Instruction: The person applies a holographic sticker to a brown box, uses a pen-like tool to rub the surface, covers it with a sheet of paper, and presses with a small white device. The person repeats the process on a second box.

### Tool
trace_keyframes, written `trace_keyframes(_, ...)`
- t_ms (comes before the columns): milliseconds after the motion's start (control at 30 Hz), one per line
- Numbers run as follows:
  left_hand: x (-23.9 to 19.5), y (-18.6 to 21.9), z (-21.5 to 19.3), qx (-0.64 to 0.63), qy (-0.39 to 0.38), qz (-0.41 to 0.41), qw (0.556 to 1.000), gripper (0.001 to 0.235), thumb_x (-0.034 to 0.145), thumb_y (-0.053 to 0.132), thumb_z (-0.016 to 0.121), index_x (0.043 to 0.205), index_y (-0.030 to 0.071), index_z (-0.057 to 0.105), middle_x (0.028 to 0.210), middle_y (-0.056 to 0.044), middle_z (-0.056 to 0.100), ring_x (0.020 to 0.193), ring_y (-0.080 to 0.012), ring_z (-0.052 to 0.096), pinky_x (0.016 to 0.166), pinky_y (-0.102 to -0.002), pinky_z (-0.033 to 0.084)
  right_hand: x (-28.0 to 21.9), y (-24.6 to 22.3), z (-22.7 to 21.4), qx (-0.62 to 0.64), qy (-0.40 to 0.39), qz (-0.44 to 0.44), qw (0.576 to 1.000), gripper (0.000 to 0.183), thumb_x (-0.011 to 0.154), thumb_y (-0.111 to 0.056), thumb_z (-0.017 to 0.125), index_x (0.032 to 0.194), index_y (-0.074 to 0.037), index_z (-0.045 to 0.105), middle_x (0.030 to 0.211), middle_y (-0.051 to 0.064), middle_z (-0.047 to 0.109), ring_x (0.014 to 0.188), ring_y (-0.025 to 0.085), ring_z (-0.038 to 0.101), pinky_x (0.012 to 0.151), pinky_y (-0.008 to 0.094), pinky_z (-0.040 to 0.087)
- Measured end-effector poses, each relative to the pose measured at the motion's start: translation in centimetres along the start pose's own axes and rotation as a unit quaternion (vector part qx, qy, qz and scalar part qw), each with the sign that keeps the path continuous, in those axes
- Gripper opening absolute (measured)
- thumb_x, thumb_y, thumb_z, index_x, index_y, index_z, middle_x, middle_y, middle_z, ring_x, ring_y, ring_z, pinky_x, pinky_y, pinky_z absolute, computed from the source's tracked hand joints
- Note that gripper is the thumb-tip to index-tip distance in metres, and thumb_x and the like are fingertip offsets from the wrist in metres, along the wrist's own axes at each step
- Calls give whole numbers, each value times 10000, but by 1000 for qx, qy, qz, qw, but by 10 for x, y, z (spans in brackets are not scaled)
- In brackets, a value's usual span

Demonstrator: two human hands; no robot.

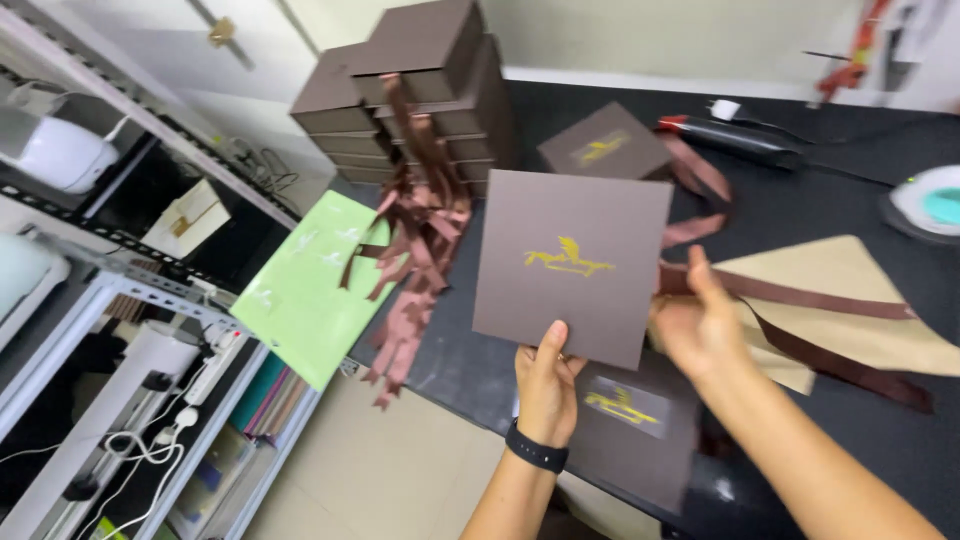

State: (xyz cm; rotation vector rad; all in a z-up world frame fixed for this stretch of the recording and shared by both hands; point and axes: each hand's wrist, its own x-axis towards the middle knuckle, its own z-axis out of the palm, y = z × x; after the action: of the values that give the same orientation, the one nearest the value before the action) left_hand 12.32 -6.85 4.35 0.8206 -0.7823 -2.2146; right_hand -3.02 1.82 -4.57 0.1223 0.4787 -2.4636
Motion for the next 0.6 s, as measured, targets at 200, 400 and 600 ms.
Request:
trace_keyframes(200,92,77,-119,3,29,41,999,423,799,127,729,1140,-113,658,1050,-240,747,908,-361,726,738,-533,609,67,19,28,-89,22,-56,994,419,996,-160,613,1405,-241,569,772,-61,490,639,46,425,666,209,382)
trace_keyframes(400,229,234,-158,12,5,157,988,279,908,348,685,1003,87,653,842,-61,728,506,-145,598,401,-274,452,36,94,87,-338,-98,-179,919,347,1144,-277,451,1271,-15,640,1009,133,698,1117,272,660,1159,401,476)
trace_keyframes(600,364,347,-98,41,106,114,987,623,668,528,766,1076,76,632,596,-27,458,504,-120,429,608,-369,593,8,217,219,-631,-388,-302,600,350,1060,-268,483,1269,-91,701,1165,84,769,946,196,622,876,382,497)
